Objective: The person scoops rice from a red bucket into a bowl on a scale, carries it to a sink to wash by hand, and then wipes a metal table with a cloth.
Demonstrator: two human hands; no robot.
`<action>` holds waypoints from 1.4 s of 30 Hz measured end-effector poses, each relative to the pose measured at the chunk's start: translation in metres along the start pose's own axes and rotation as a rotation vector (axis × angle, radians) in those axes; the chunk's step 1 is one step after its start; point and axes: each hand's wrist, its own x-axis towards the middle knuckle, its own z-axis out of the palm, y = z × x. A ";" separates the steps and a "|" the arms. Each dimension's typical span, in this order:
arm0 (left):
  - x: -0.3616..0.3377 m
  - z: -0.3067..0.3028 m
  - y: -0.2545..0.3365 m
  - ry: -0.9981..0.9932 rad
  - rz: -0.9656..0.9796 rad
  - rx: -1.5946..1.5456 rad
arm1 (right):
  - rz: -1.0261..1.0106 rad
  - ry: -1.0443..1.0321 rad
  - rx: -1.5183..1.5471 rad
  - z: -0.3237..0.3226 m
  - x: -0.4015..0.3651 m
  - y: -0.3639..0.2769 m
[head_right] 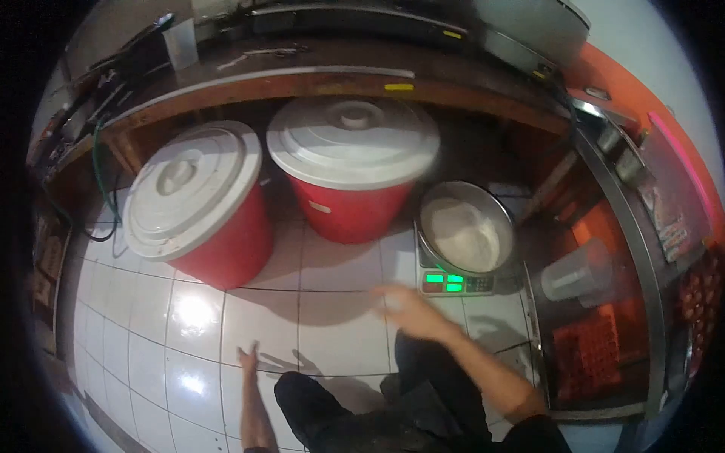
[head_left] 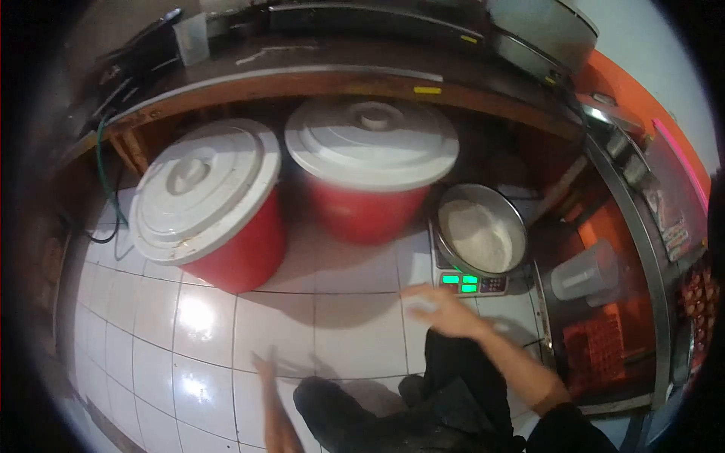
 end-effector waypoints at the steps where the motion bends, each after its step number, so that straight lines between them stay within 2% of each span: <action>1: -0.001 0.026 0.000 -0.028 0.004 0.010 | 0.180 0.139 0.044 -0.033 -0.018 -0.011; 2: -0.001 0.053 0.004 -0.147 0.022 -0.094 | 0.287 0.268 0.159 -0.060 -0.031 0.002; 3: -0.003 0.076 0.009 -0.266 0.035 -0.195 | 0.253 0.389 -0.064 -0.088 -0.046 0.022; 5: -0.008 0.107 0.021 -0.488 0.046 -0.404 | 0.420 0.501 -0.027 -0.134 -0.070 0.049; 6: -0.007 0.102 0.030 -0.496 0.049 -0.393 | 0.430 0.510 -0.023 -0.147 -0.083 0.071; 8: -0.003 0.077 0.068 -0.748 -0.077 -0.348 | 0.495 0.663 0.047 -0.171 -0.101 0.117; 9: -0.023 0.072 0.090 -0.638 -0.074 -0.478 | 0.531 0.672 0.008 -0.176 -0.109 0.129; 10: -0.021 0.079 0.097 -0.651 -0.068 -0.455 | 0.549 0.691 0.015 -0.179 -0.116 0.141; 12: -0.023 0.091 0.098 -0.598 -0.184 -0.531 | 0.631 0.719 -0.090 -0.182 -0.119 0.164; 13: -0.034 0.098 0.093 -0.477 -0.060 -0.385 | 0.664 0.718 -0.110 -0.186 -0.118 0.173; 14: -0.038 0.104 0.086 -0.479 -0.066 -0.364 | 0.682 0.716 -0.098 -0.191 -0.115 0.185; 16: -0.042 0.116 0.082 -0.259 0.027 0.165 | 0.592 0.700 -0.273 -0.207 -0.103 0.216; 17: -0.060 0.110 0.122 -0.293 -0.111 0.157 | 0.609 0.694 -0.260 -0.217 -0.094 0.233; 18: -0.056 0.117 0.123 -0.289 -0.125 0.176 | 0.590 0.702 -0.337 -0.228 -0.081 0.250; 20: -0.056 0.131 0.120 -0.032 -0.186 0.373 | 0.566 0.687 -0.398 -0.249 -0.049 0.272; 21: -0.051 0.123 0.121 -0.028 -0.205 0.380 | 0.652 0.672 -0.359 -0.261 -0.030 0.274; 23: -0.030 0.100 0.121 -0.682 -0.141 -0.095 | 0.768 0.603 -0.402 -0.282 -0.001 0.304; 25: -0.018 0.148 0.117 -0.634 0.475 0.417 | 0.846 0.513 -0.324 -0.297 0.023 0.329; 26: -0.044 0.198 0.123 -0.496 0.410 -0.058 | 0.914 0.466 -0.259 -0.303 0.039 0.339; 27: -0.069 0.224 0.167 -0.561 0.447 -0.184 | 0.927 0.462 -0.180 -0.302 0.049 0.348; 28: -0.144 0.211 0.295 -0.707 0.065 -0.476 | 0.924 0.432 -0.174 -0.301 0.057 0.353; 30: -0.190 0.248 0.367 -0.733 0.065 -0.628 | 1.087 0.325 -0.377 -0.301 0.067 0.359; 32: -0.220 0.274 0.428 -0.668 0.031 -0.726 | 1.047 0.295 -0.429 -0.303 0.054 0.398; 34: -0.215 0.297 0.450 -0.567 -0.048 -0.753 | 0.990 0.266 -0.478 -0.320 0.043 0.426; 36: -0.208 0.294 0.448 -0.482 -0.035 -0.456 | 1.069 0.229 -0.147 -0.327 0.029 0.422; 37: -0.209 0.293 0.439 -0.462 -0.058 -0.457 | 1.006 0.266 -0.139 -0.321 0.011 0.432; 38: -0.213 0.289 0.428 -0.382 0.037 -0.450 | 0.946 0.308 -0.127 -0.304 -0.013 0.442; 39: -0.218 0.281 0.423 -0.300 0.139 -0.441 | 0.974 0.316 -0.168 -0.285 -0.031 0.443; 40: -0.228 0.267 0.417 -0.279 0.129 -0.440 | 0.997 0.325 -0.210 -0.273 -0.047 0.437; 42: -0.251 0.228 0.395 -0.314 -0.111 -0.434 | 1.132 0.363 -0.112 -0.246 -0.048 0.364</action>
